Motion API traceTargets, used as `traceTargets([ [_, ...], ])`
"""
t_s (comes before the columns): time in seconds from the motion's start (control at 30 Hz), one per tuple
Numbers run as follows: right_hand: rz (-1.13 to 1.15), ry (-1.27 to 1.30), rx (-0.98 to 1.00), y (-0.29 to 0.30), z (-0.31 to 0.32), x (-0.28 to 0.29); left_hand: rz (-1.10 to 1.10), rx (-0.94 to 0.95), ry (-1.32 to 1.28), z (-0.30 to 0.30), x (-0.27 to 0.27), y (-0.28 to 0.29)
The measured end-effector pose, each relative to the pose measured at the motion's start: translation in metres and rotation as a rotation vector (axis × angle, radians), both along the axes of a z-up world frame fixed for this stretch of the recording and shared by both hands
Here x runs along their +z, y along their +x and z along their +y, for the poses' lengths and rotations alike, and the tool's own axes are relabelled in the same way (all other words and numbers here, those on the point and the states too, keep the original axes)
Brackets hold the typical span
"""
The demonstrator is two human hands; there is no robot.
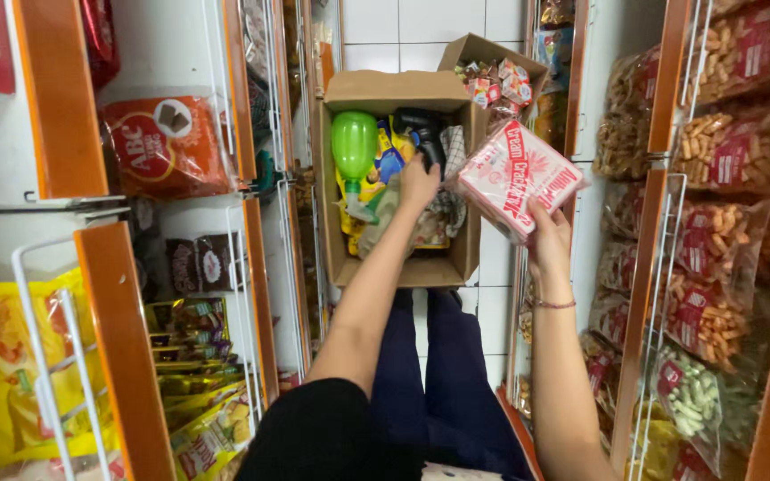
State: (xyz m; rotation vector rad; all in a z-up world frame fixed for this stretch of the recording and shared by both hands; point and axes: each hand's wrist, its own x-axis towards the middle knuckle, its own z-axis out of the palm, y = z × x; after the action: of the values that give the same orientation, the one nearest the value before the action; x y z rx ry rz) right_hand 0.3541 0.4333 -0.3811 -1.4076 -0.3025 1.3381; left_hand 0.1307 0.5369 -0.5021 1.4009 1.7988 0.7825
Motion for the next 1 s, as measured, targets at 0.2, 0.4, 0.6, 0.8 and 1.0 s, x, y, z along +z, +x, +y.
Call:
traceTargets([
  [0.2,0.078,-0.053,-0.045,0.023,-0.013,0.011,0.097,0.163,-0.188,0.028,-0.038,0.021],
  [0.4,0.067,-0.021,0.025,0.011,-0.013,0.017,-0.031,0.241,-0.238,0.030,-0.021,0.011],
  [0.6,0.364,-0.037,0.164,-0.007,-0.017,0.031,-0.671,0.212,-0.157,-0.008,0.025,-0.008],
  [0.8,0.980,0.108,0.474,-0.043,-0.022,0.076,-1.429,0.042,-0.156,-0.049,0.119,-0.035],
  [1.0,1.112,0.085,0.690,-0.054,-0.013,0.146,-1.278,-0.180,-0.033,-0.082,0.216,-0.068],
])
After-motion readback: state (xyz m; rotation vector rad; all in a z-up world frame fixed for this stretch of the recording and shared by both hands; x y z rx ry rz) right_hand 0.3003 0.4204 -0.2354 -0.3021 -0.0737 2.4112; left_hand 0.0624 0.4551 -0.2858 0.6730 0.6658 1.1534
